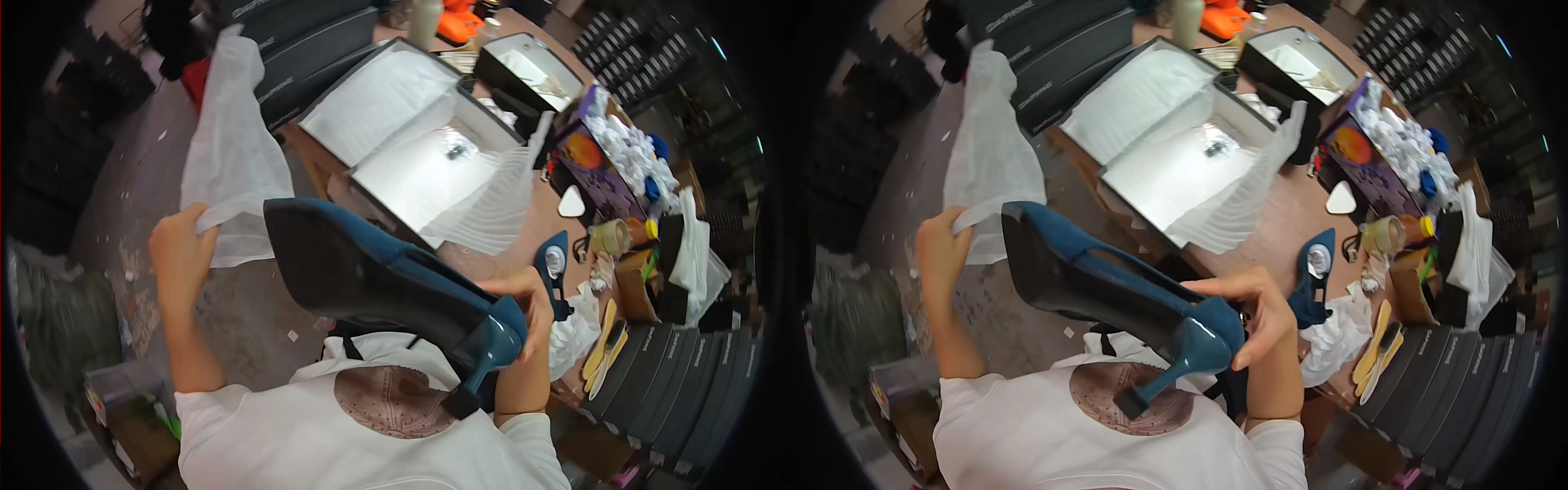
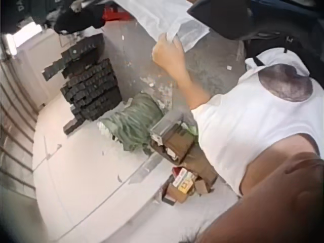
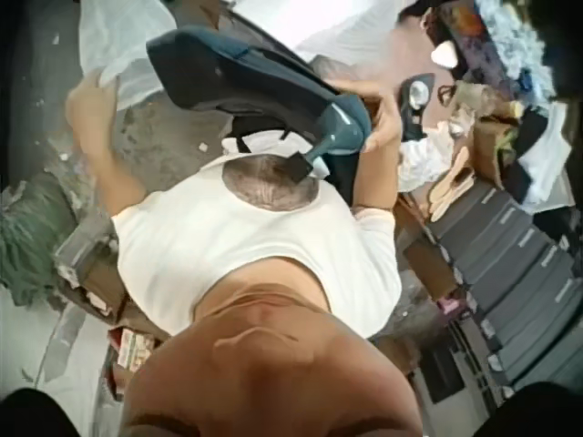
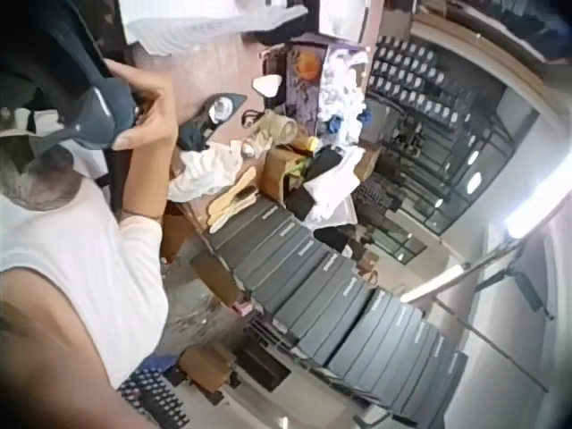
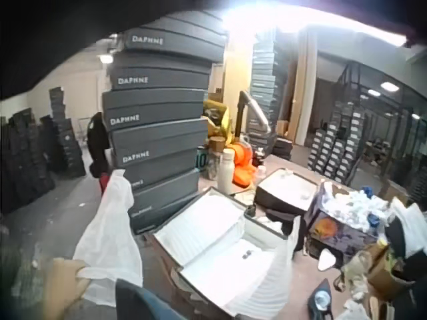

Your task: Inspecting and packing high-heel shoes into a box.

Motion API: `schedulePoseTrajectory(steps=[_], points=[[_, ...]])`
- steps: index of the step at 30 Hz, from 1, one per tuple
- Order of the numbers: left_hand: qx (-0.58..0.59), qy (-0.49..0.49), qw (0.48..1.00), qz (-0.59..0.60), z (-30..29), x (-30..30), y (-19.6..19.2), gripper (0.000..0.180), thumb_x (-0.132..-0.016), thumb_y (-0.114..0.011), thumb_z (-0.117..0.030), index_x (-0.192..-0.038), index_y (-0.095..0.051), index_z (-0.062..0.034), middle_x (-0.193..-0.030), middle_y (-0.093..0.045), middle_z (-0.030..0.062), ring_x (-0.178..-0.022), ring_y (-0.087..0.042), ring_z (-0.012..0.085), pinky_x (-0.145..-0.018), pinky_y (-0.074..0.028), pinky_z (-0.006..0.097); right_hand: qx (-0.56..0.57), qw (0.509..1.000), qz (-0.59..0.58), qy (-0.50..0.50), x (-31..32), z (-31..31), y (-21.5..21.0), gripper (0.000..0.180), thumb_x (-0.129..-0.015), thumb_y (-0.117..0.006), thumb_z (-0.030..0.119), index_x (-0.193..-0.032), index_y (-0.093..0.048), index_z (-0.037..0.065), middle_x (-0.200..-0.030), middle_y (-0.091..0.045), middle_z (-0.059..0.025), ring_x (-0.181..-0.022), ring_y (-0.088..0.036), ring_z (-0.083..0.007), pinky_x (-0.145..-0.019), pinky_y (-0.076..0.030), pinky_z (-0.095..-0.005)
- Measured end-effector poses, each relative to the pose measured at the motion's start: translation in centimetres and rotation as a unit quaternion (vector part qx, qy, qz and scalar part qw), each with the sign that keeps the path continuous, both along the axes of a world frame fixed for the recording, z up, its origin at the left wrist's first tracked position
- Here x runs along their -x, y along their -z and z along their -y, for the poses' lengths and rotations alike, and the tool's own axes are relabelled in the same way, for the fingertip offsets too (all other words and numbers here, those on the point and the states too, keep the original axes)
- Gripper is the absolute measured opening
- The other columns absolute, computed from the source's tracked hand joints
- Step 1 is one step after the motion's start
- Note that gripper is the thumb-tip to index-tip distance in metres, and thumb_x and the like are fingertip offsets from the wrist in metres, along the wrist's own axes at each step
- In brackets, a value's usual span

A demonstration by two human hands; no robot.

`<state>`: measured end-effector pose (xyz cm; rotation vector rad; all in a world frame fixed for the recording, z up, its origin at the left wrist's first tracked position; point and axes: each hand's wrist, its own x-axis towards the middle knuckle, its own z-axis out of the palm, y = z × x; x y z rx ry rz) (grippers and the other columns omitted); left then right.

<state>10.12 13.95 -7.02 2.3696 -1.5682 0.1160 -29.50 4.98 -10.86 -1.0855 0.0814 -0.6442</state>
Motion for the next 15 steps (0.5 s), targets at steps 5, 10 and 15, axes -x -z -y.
schedulePoseTrajectory(steps=[5, 10, 15], points=[[0.044, 0.052, 0.891, -0.449, -4.3, -3.3, 17.1, 0.03, -0.075, -0.065, -0.021, -0.097, -0.065, -0.0002, -0.09, -0.066, 0.0209, -0.088, -0.065, 0.0284, -0.078, -0.048, 0.035, -0.167, 0.982, 0.079, -0.041, -7.8, -2.6, 6.0, 0.086, -0.055, -0.085, 0.028, -0.118, -0.05, -0.017, -0.11, -0.062, -0.0237, -0.093, -0.064, -0.0253, -0.085, -0.048, -0.0325], [0.06, 0.042, 0.85, -0.522, -2.9, 2.5, 22.8, 0.035, -0.081, -0.065, -0.011, -0.114, -0.059, 0.0007, -0.108, -0.063, 0.0084, -0.1, -0.056, 0.0169, -0.087, -0.045, 0.032, -0.233, 0.971, 0.059, -0.003, -10.2, -4.4, 10.3, 0.083, -0.06, -0.078, 0.045, -0.117, -0.05, -0.008, -0.109, -0.059, -0.0225, -0.076, -0.064, -0.027, -0.069, -0.05, -0.0345], [-0.019, 0.058, 0.82, -0.57, -1.6, 6.4, 22.6, 0.03, -0.086, -0.061, -0.015, -0.112, -0.06, -0.0005, -0.108, -0.063, 0.0099, -0.099, -0.057, 0.0164, -0.084, -0.045, 0.031, -0.299, 0.941, 0.153, -0.045, -13.7, -5.0, 11.3, 0.087, -0.066, -0.069, 0.052, -0.132, -0.04, 0.004, -0.118, -0.052, -0.0236, -0.051, -0.058, -0.0256, -0.036, -0.045, -0.033]])
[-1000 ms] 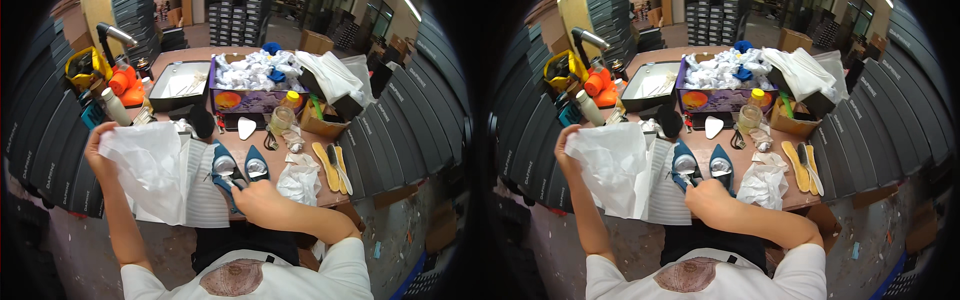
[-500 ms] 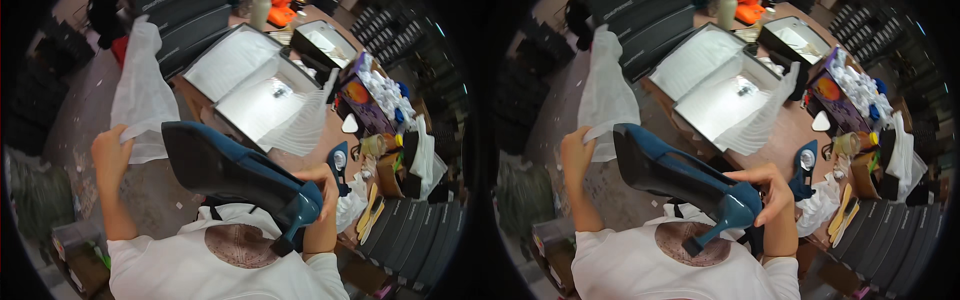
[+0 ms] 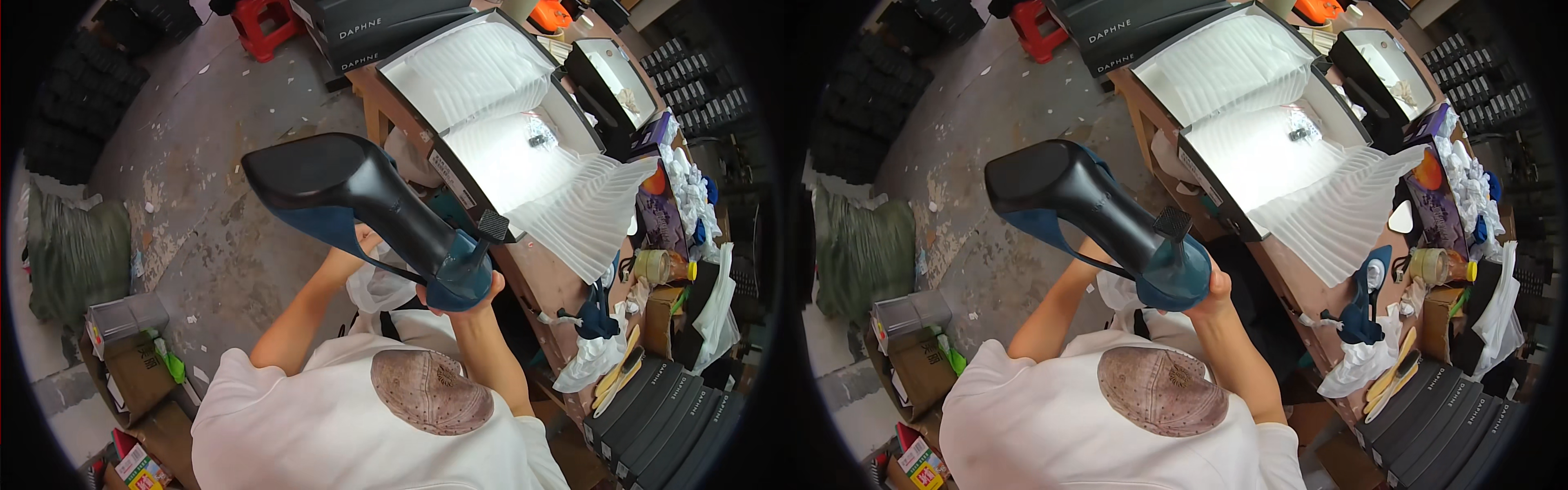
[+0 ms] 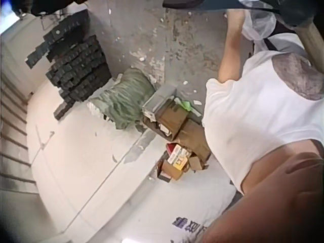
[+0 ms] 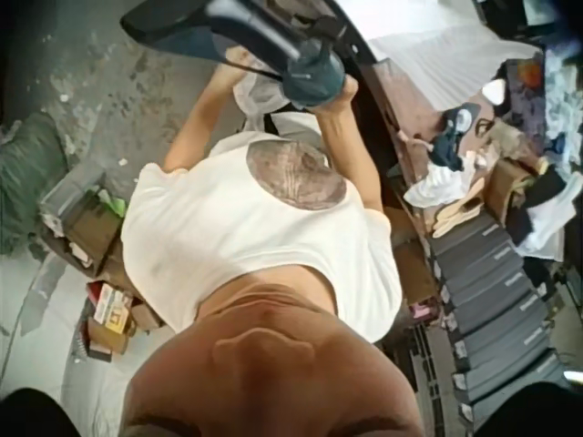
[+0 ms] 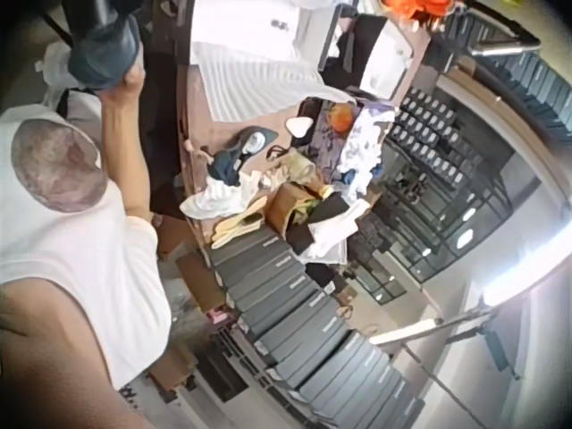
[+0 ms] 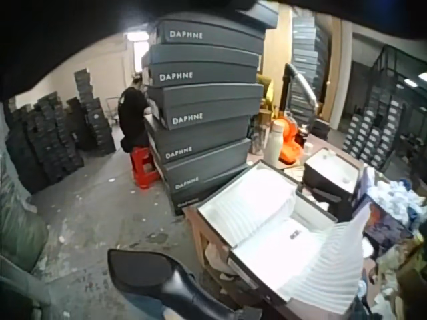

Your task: Inspecting and packing high-heel shoes into a box.

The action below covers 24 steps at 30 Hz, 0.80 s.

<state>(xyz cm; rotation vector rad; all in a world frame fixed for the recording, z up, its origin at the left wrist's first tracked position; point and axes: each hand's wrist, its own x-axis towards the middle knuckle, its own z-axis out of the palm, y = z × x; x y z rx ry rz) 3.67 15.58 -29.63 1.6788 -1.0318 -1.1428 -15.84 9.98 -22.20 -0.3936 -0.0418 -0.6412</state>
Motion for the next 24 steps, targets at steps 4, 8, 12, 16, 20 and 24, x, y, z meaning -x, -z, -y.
schedulePoseTrajectory(steps=[4, 8, 12, 16, 20, 24], points=[[0.107, -0.028, 0.988, -0.11, -0.9, -2.0, 7.3, 0.032, -0.087, -0.059, -0.019, -0.116, -0.059, -0.004, -0.111, -0.061, 0.0129, -0.101, -0.058, 0.021, -0.085, -0.047, 0.032, -0.031, 0.999, -0.009, -0.028, -0.8, -0.5, 1.9, 0.084, -0.066, -0.068, 0.052, -0.131, -0.041, 0.006, -0.118, -0.051, -0.0239, -0.059, -0.062, -0.0281, -0.04, -0.048, -0.0336], [0.077, 0.004, 0.881, -0.466, -1.9, -3.7, 4.7, 0.035, -0.089, -0.054, -0.02, -0.118, -0.054, -0.0015, -0.114, -0.06, 0.0139, -0.102, -0.059, 0.0235, -0.091, -0.047, 0.035, -0.02, 0.995, -0.067, -0.075, 2.8, -0.3, 6.8, 0.085, -0.062, -0.073, 0.044, -0.127, -0.042, 0.0, -0.108, -0.056, -0.0236, -0.063, -0.063, -0.0334, -0.04, -0.05, -0.0381], [-0.16, -0.193, 0.782, -0.571, -1.0, -4.8, -0.9, 0.039, -0.087, -0.049, -0.024, -0.114, -0.056, 0.0029, -0.106, -0.064, 0.0175, -0.093, -0.064, 0.0277, -0.085, -0.053, 0.04, 0.025, 0.982, -0.183, -0.025, 7.3, -0.4, 6.4, 0.068, -0.06, -0.078, 0.04, -0.102, -0.061, -0.011, -0.087, -0.067, -0.014, -0.072, -0.067, -0.0196, -0.068, -0.053, -0.0274], [-0.153, -0.237, 0.821, -0.496, -1.4, -5.1, 1.7, 0.028, -0.086, -0.05, -0.02, -0.103, -0.061, -0.0001, -0.089, -0.067, 0.0164, -0.082, -0.066, 0.0248, -0.073, -0.054, 0.039, 0.072, 0.961, -0.257, -0.073, 10.0, 0.3, 5.7, 0.072, -0.057, -0.079, 0.041, -0.104, -0.062, -0.01, -0.087, -0.068, -0.0116, -0.073, -0.065, -0.0149, -0.071, -0.05, -0.0243], [-0.117, -0.01, 0.986, 0.114, -1.0, -2.7, -1.7, 0.025, -0.085, -0.053, -0.02, -0.102, -0.065, -0.0049, -0.07, -0.064, 0.0185, -0.069, -0.065, 0.0283, -0.066, -0.051, 0.04, 0.088, 0.93, -0.347, -0.081, 8.7, 0.9, 3.5, 0.076, -0.057, -0.08, 0.039, -0.111, -0.06, -0.011, -0.089, -0.068, -0.0107, -0.074, -0.063, -0.0124, -0.073, -0.048, -0.0229], [-0.02, 0.001, 0.939, 0.343, -1.0, -1.0, -4.3, 0.033, -0.083, -0.059, -0.023, -0.113, -0.064, -0.0103, -0.061, -0.058, 0.0188, -0.059, -0.057, 0.0375, -0.061, -0.047, 0.04, 0.25, 0.857, -0.449, -0.03, 5.9, 0.7, 0.2, 0.072, -0.062, -0.079, 0.034, -0.117, -0.058, -0.007, -0.088, -0.067, -0.0102, -0.078, -0.058, -0.0075, -0.07, -0.047, -0.0226]])
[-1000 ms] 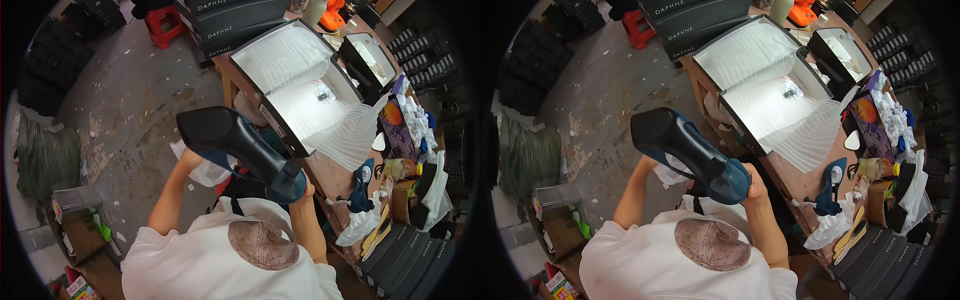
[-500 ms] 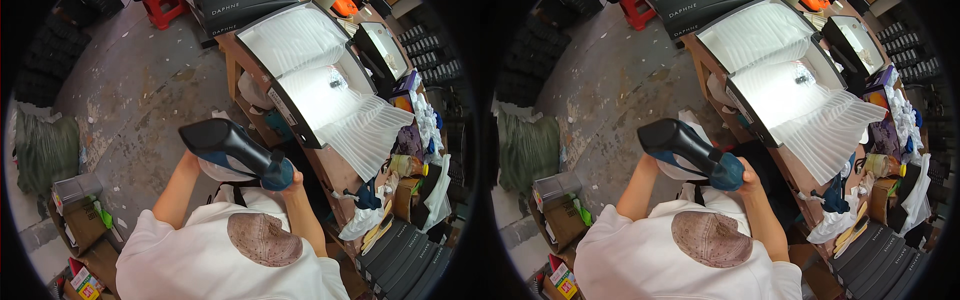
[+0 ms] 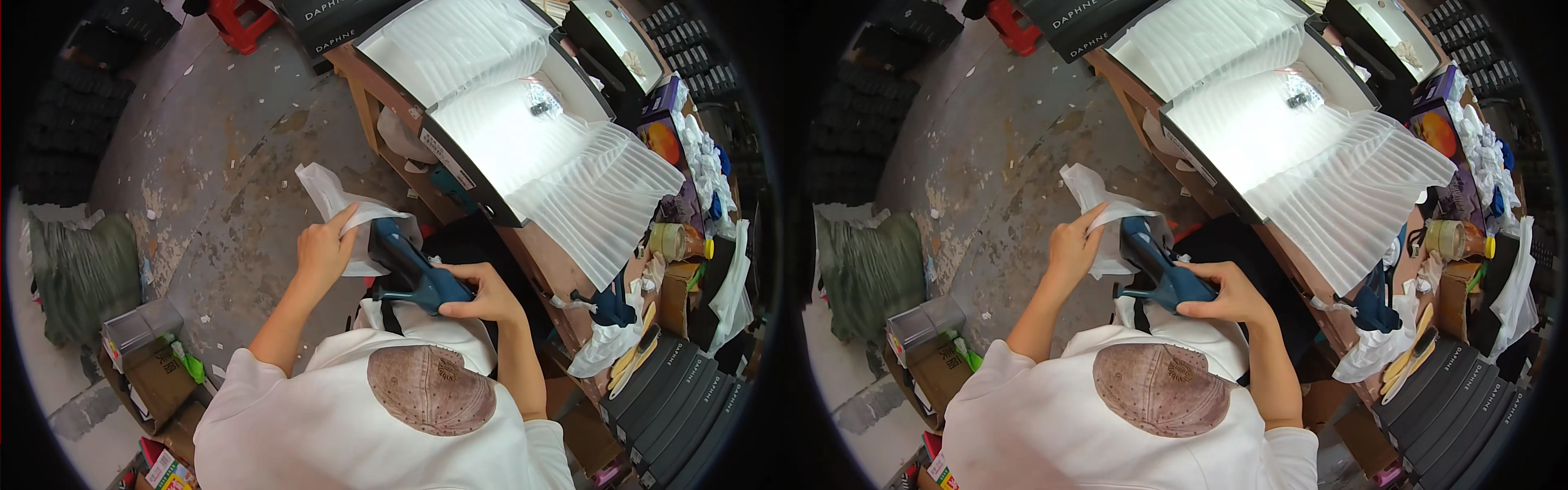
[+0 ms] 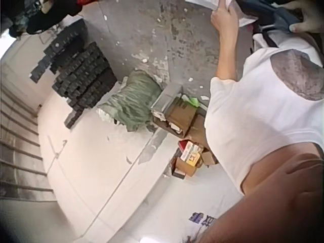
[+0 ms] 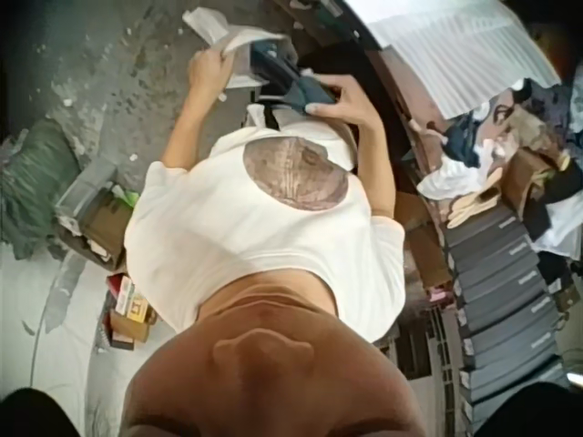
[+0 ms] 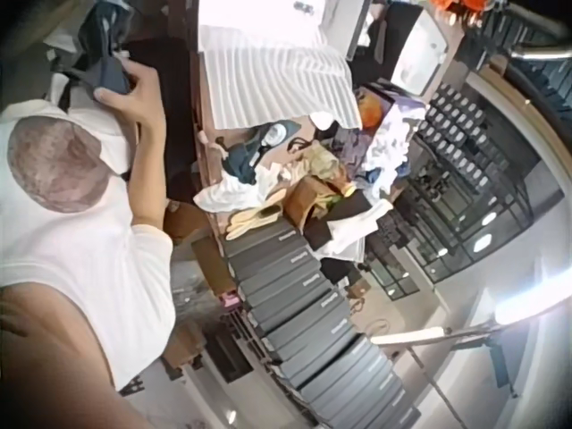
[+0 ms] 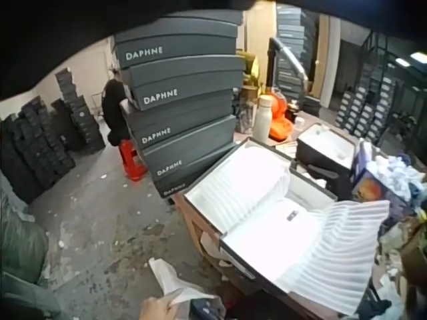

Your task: Inspecting and packing high-heel shoes into a box.

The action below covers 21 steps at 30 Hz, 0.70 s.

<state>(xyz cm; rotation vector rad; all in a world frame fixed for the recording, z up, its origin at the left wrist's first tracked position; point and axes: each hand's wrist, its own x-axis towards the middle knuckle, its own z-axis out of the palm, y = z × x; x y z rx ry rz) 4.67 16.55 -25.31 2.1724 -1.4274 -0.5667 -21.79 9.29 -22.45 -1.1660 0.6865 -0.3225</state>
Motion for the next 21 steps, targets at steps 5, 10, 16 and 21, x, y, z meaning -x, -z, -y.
schedulePoseTrajectory(steps=[5, 10, 16, 21], points=[[-0.064, 0.049, 0.99, -0.116, 0.6, 1.2, -0.9, 0.034, -0.085, -0.058, -0.021, -0.118, -0.063, -0.0144, -0.06, -0.056, 0.0196, -0.054, -0.057, 0.0309, -0.057, -0.045, 0.036, 0.375, 0.862, -0.169, -0.295, -5.0, 0.4, -4.3, 0.059, -0.062, -0.077, 0.025, -0.11, -0.062, -0.005, -0.089, -0.066, -0.0147, -0.073, -0.066, -0.0224, -0.065, -0.05, -0.0328], [-0.07, 0.1, 0.981, -0.152, 1.3, 1.6, -1.8, 0.031, -0.087, -0.057, -0.021, -0.116, -0.063, -0.0124, -0.059, -0.055, 0.0171, -0.049, -0.052, 0.0229, -0.054, -0.043, 0.032, 0.475, 0.772, -0.2, -0.371, -7.5, 0.0, -2.9, 0.054, -0.058, -0.079, 0.023, -0.101, -0.062, -0.005, -0.089, -0.063, -0.0154, -0.075, -0.064, -0.0312, -0.064, -0.049, -0.038], [0.051, 0.037, 0.978, -0.2, -0.2, -0.9, 0.3, 0.028, -0.09, -0.055, -0.022, -0.114, -0.065, -0.0101, -0.054, -0.046, 0.0124, -0.049, -0.038, 0.0062, -0.048, -0.036, 0.026, -0.145, 0.981, -0.113, -0.056, -3.7, 3.1, 1.7, 0.048, -0.071, -0.077, 0.031, -0.105, -0.066, 0.0, -0.08, -0.065, -0.0028, -0.068, -0.058, -0.0095, -0.053, -0.045, -0.0226], [-0.022, -0.033, 0.997, -0.073, -1.0, 2.6, -2.5, 0.029, -0.088, -0.059, -0.019, -0.115, -0.065, -0.0129, -0.051, -0.045, 0.0127, -0.041, -0.04, 0.0153, -0.046, -0.036, 0.029, -0.022, 0.987, -0.15, 0.045, -4.7, -0.8, 2.4, 0.046, -0.073, -0.076, 0.03, -0.105, -0.066, -0.001, -0.075, -0.064, -0.0022, -0.06, -0.056, -0.0076, -0.05, -0.043, -0.0215]])
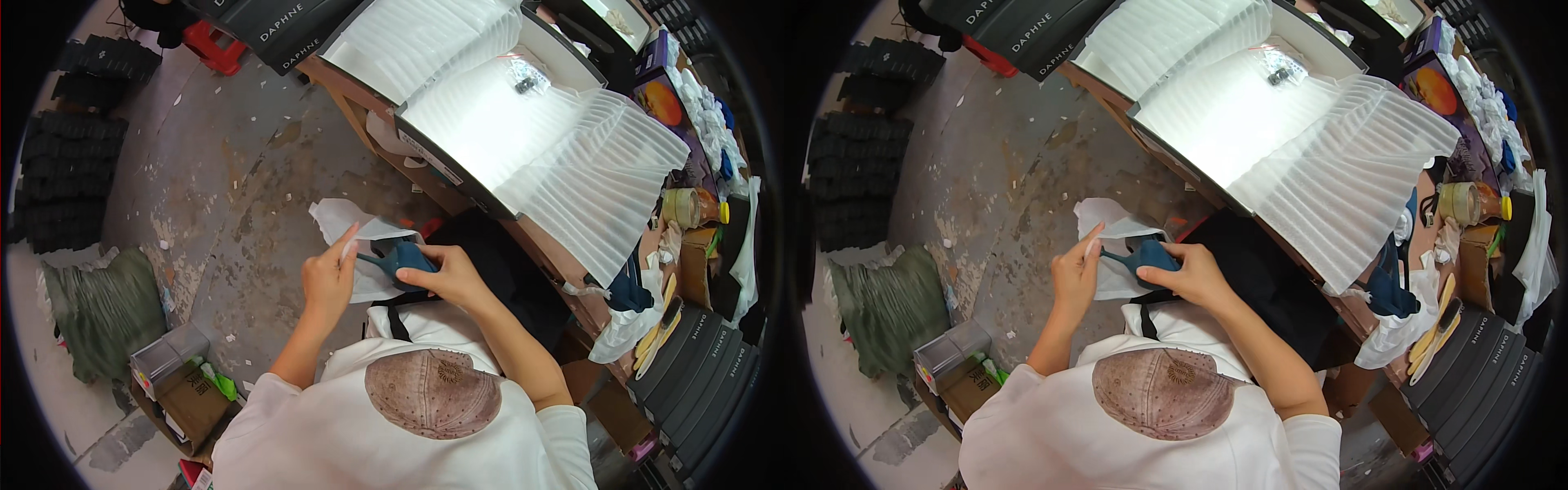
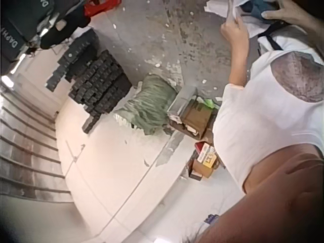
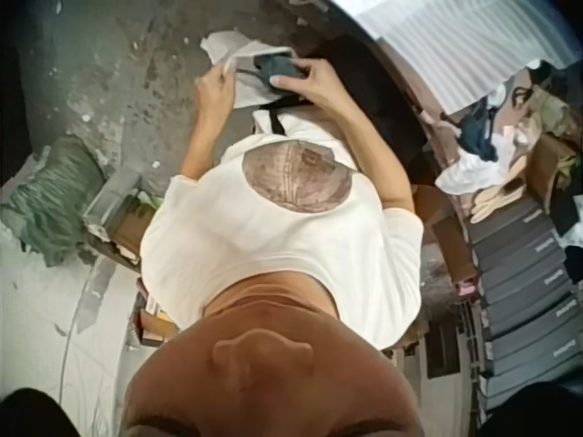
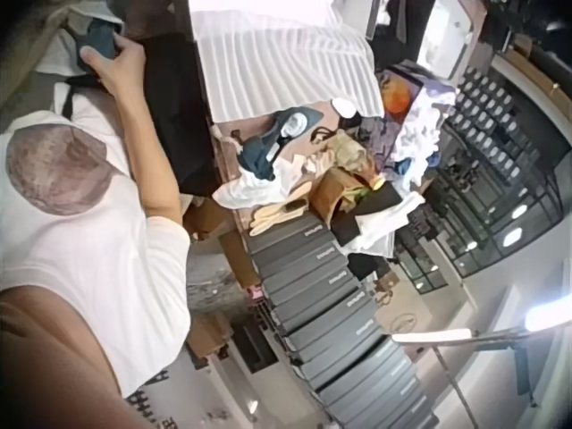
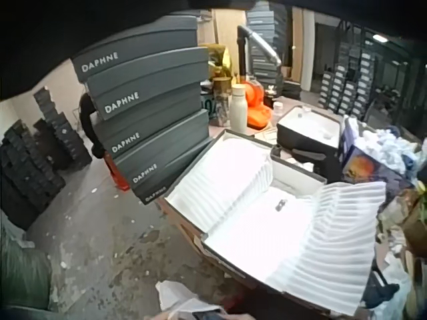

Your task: Inspecting and packing high-heel shoes into a box.

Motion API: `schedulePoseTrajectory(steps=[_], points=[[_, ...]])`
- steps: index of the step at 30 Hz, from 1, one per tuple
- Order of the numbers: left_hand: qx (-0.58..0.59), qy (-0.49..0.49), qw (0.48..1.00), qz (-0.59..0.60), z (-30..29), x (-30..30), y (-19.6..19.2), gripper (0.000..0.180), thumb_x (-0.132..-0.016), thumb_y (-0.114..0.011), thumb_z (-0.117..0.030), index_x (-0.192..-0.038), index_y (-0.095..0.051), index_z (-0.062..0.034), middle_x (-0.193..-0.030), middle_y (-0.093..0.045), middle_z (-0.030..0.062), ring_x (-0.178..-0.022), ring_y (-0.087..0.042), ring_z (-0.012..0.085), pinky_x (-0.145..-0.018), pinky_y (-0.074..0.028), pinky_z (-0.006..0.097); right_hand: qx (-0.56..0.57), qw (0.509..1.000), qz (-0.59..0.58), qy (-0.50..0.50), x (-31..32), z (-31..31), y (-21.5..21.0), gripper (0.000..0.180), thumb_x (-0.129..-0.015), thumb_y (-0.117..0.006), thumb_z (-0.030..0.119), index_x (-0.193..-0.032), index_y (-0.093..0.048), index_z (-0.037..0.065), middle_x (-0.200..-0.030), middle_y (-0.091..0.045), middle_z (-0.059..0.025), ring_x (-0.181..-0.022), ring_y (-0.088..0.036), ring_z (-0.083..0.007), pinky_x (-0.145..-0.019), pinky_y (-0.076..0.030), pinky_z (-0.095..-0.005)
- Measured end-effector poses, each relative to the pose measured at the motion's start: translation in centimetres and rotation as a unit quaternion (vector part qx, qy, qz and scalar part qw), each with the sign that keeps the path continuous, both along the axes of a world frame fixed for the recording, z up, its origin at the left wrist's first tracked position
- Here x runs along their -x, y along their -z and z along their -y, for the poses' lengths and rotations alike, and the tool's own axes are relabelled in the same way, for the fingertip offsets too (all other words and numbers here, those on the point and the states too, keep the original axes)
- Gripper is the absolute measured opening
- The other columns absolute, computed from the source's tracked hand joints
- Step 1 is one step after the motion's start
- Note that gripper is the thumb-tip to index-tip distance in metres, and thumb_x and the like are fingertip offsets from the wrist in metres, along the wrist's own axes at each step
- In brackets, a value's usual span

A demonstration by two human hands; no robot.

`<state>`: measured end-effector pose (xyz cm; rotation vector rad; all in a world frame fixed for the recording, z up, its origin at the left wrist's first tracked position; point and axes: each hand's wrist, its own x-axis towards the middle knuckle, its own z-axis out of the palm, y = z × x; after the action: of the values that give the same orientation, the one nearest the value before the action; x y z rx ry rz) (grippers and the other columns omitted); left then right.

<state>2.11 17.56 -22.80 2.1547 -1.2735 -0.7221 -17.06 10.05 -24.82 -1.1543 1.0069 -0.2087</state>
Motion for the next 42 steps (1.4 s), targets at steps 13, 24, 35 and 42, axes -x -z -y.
schedulePoseTrajectory(steps=[13, 24, 35, 42], points=[[0.09, -0.004, 0.995, 0.032, 3.3, -2.7, 0.2, 0.022, -0.089, -0.054, -0.012, -0.105, -0.066, -0.0017, -0.061, -0.055, 0.0186, -0.05, -0.05, 0.015, -0.052, -0.042, 0.031, 0.517, 0.834, -0.13, -0.144, -0.3, -1.3, 2.2, 0.041, -0.076, -0.065, 0.031, -0.102, -0.059, 0.0, -0.082, -0.059, -0.0151, -0.087, -0.06, -0.0289, -0.078, -0.049, -0.0399], [0.098, 0.299, 0.945, -0.092, 3.6, -1.5, -10.0, 0.024, -0.083, -0.064, -0.021, -0.079, -0.062, 0.0027, -0.07, -0.059, 0.0075, -0.064, -0.052, 0.0193, -0.068, -0.043, 0.029, 0.566, 0.822, 0.026, -0.055, -0.3, 0.7, -6.9, 0.018, -0.072, -0.069, 0.012, -0.086, -0.061, 0.005, -0.053, -0.05, -0.0062, -0.046, -0.052, -0.0242, -0.045, -0.041, -0.0353], [0.206, 0.227, 0.923, -0.232, 2.1, 3.6, -11.5, 0.092, -0.069, -0.077, -0.045, -0.138, -0.033, -0.0027, -0.125, -0.049, 0.0175, -0.112, -0.051, 0.026, -0.098, -0.038, 0.041, 0.306, 0.921, 0.236, -0.055, 0.3, 2.1, -19.0, 0.035, -0.094, -0.052, 0.026, -0.072, -0.058, -0.001, -0.051, -0.045, -0.0069, -0.044, -0.04, -0.0149, -0.043, -0.034, -0.0286], [0.27, -0.051, 0.877, -0.393, 3.6, 7.3, -12.4, 0.108, -0.06, -0.085, -0.039, -0.142, -0.025, -0.0027, -0.115, -0.056, 0.017, -0.101, -0.058, 0.0213, -0.09, -0.045, 0.034, 0.384, 0.916, 0.101, 0.056, 2.1, 3.0, -16.6, 0.007, -0.084, -0.054, 0.005, -0.087, -0.054, -0.001, -0.077, -0.056, -0.012, -0.065, -0.053, -0.0199, -0.06, -0.041, -0.0319]])
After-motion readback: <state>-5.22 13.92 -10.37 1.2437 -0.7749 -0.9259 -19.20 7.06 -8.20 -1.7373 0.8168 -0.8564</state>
